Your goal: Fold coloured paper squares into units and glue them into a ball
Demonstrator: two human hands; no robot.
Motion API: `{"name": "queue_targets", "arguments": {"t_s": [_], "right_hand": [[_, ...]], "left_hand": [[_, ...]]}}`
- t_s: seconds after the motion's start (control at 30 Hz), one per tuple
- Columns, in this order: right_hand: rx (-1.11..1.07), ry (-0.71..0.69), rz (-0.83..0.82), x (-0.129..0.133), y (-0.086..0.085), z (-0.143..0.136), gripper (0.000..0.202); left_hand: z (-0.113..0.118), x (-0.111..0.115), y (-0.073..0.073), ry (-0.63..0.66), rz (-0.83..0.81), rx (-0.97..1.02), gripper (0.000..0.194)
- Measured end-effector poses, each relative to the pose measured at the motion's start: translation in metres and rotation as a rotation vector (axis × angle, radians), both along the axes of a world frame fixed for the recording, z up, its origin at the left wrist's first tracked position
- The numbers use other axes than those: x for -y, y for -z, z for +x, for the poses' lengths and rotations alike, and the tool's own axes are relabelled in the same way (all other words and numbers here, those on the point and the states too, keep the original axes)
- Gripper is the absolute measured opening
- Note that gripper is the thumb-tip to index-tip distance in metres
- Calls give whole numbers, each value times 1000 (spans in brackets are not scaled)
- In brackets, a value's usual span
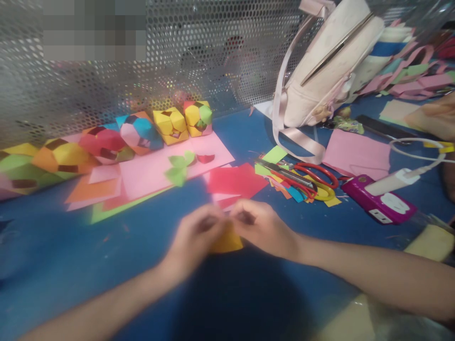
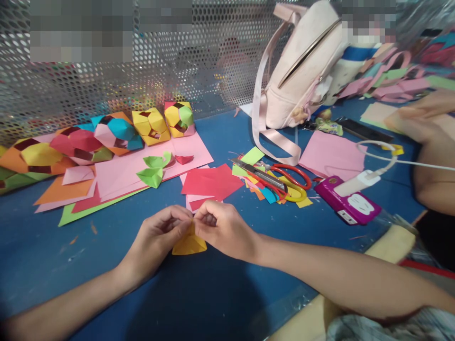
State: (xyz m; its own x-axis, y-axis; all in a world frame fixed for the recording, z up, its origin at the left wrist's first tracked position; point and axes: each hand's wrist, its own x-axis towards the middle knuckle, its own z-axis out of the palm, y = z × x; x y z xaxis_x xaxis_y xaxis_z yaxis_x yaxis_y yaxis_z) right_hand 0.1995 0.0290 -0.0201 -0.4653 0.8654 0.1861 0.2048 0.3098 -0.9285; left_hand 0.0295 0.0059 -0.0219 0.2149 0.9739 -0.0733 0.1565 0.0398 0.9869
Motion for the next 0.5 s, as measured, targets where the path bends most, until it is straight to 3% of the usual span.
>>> {"name": "queue_targets", "arguments": {"t_s": [0.27,0.5], "right_hand": [[1,-16,16,3,1,-2,10],[-35,-5,-27,1,-1,-1,10]], "left_hand": [[3,3,-4,-59,-17,-63,16],[3,3,-5,-32,-9,-62,14]]}}
